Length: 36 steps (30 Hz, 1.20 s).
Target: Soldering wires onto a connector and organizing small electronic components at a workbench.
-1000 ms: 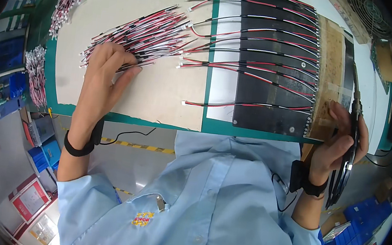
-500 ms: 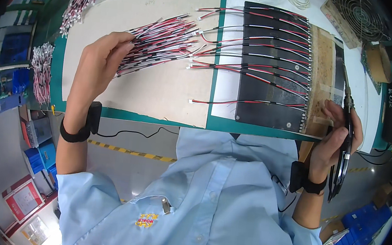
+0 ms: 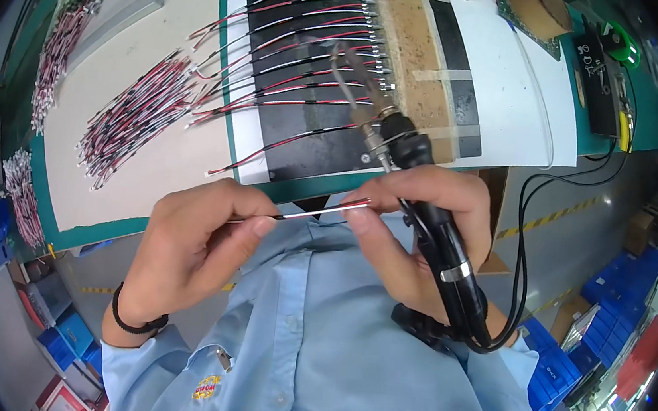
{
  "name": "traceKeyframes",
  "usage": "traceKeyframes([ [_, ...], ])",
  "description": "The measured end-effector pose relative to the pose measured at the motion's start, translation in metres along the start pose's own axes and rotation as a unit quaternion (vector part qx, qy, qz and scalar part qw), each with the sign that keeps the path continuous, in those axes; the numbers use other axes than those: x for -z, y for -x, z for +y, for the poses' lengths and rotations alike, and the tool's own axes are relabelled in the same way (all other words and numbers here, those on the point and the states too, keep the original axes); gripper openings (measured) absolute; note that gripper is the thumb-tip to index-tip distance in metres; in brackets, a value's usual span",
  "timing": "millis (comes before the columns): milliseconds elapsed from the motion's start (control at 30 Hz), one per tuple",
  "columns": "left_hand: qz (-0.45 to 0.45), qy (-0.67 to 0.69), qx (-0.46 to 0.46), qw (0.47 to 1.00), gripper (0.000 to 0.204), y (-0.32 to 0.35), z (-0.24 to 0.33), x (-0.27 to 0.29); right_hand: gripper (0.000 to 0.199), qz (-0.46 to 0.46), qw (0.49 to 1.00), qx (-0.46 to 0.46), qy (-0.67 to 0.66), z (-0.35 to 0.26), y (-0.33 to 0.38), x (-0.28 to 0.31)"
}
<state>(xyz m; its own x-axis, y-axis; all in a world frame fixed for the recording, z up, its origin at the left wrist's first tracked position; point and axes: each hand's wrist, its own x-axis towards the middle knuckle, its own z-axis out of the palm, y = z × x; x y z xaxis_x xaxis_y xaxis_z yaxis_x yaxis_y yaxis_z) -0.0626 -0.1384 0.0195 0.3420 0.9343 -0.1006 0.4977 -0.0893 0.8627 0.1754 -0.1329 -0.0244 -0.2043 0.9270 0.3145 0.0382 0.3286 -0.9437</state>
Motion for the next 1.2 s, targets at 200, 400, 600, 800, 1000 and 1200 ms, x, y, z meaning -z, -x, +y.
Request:
traceKeyframes([
  [200,-0.040,0.021,-0.008,0.999,0.008,-0.026,0.009,-0.016,0.044,-0.036,0.996,0.030,0.073,0.003,-0.006,0.027],
  [400,-0.080,0.208,0.098,0.970,0.007,-0.052,0.019,-0.045,0.039,0.052,0.996,-0.067,-0.028,0.009,-0.002,0.032],
  [600,-0.152,0.334,0.224,0.903,0.008,-0.070,0.028,-0.035,0.045,0.025,0.992,-0.054,-0.114,0.020,-0.005,0.042],
  [800,-0.291,0.423,0.335,0.790,0.016,-0.087,0.020,-0.027,0.063,-0.193,0.979,-0.010,-0.072,0.019,-0.013,0.070],
  [1000,-0.236,0.380,0.272,0.852,0.014,-0.077,0.022,-0.041,0.040,-0.096,0.992,-0.014,-0.081,0.014,-0.004,0.058],
  [1200,-0.062,0.200,0.002,0.978,0.010,-0.052,0.015,-0.059,0.050,-0.047,0.999,0.013,0.013,0.014,-0.001,0.045],
])
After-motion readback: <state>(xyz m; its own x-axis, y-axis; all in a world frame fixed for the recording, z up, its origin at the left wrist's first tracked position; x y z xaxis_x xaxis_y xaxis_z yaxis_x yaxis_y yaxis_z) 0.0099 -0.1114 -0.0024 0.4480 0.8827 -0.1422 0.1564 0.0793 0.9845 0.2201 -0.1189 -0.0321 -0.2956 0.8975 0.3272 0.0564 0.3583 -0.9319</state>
